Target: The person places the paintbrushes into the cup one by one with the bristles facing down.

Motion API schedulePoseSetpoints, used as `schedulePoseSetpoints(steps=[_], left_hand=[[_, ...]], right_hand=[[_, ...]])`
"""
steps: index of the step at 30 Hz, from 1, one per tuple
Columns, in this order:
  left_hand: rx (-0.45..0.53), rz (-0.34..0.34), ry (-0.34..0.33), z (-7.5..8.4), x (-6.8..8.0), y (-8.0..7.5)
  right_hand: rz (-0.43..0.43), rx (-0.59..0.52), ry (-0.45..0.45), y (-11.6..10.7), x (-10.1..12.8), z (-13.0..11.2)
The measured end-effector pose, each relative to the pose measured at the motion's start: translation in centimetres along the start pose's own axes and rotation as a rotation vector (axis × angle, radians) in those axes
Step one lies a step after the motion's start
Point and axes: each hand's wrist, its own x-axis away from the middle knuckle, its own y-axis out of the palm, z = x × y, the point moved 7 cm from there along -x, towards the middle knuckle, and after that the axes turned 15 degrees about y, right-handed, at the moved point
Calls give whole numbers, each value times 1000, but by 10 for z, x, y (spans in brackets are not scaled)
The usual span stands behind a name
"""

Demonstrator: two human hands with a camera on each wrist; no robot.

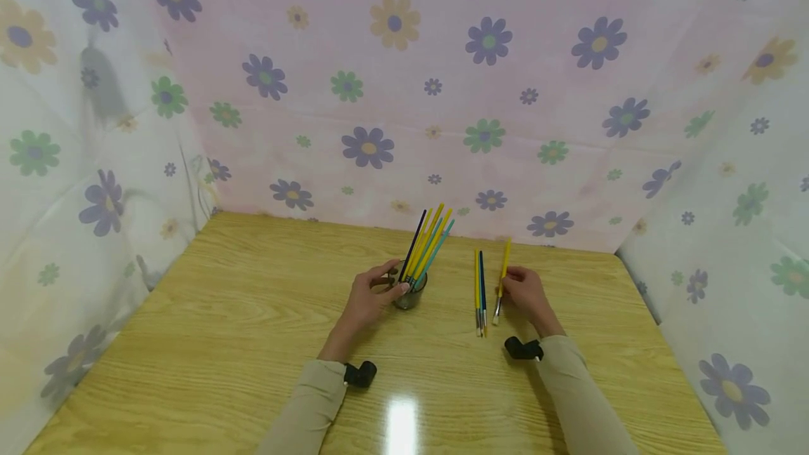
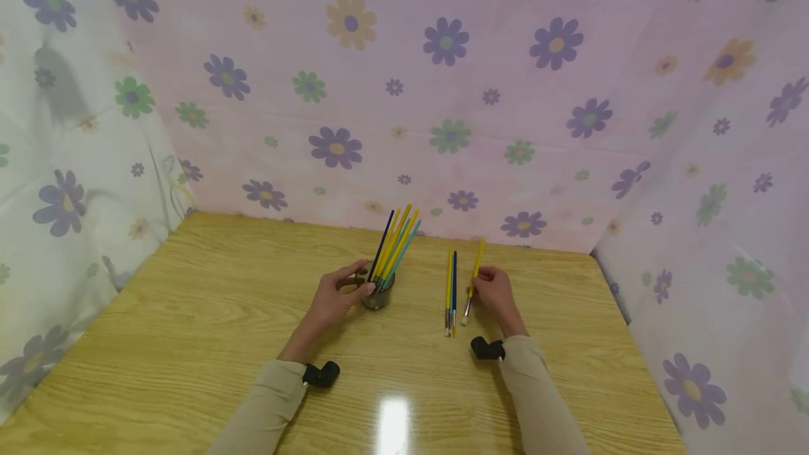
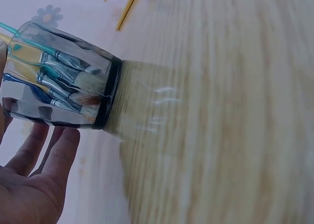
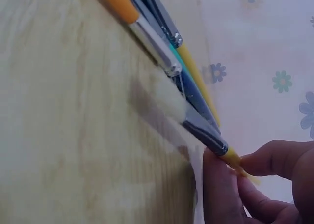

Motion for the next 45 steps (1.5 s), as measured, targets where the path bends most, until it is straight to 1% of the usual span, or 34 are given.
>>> schedulePoseSetpoints(steps=[2,7,9,11,14,17,21,24,28,34,38,41,45], left_hand=[[-2,-1,-8,4,0,1],[12,-25,-9,27,3,0],[19,-29,5,35,3,-1],[22,-29,13,38,4,-1],[21,-27,27,39,3,-1],[18,-29,23,36,3,-1],[13,-36,17,34,4,0],[11,-44,15,36,4,0],[8,-46,14,39,4,-1],[4,-34,5,40,5,-1],[6,-38,9,40,5,-1],[11,-42,11,40,4,-1],[11,-32,21,40,4,0]], right_hand=[[-6,-35,-4,-1,1,1],[18,-132,-18,-4,4,3],[34,-174,-34,-5,5,3],[39,-214,-54,-5,8,3],[35,-264,-96,-5,14,0],[34,-307,-129,-3,21,-3],[55,-369,-154,-1,27,-7],[64,-432,-172,2,31,-10],[71,-506,-218,7,38,-13],[73,-582,-323,15,44,-17],[72,-622,-391,21,48,-22],[62,-637,-425,25,52,-27],[32,-658,-458,33,58,-33]])
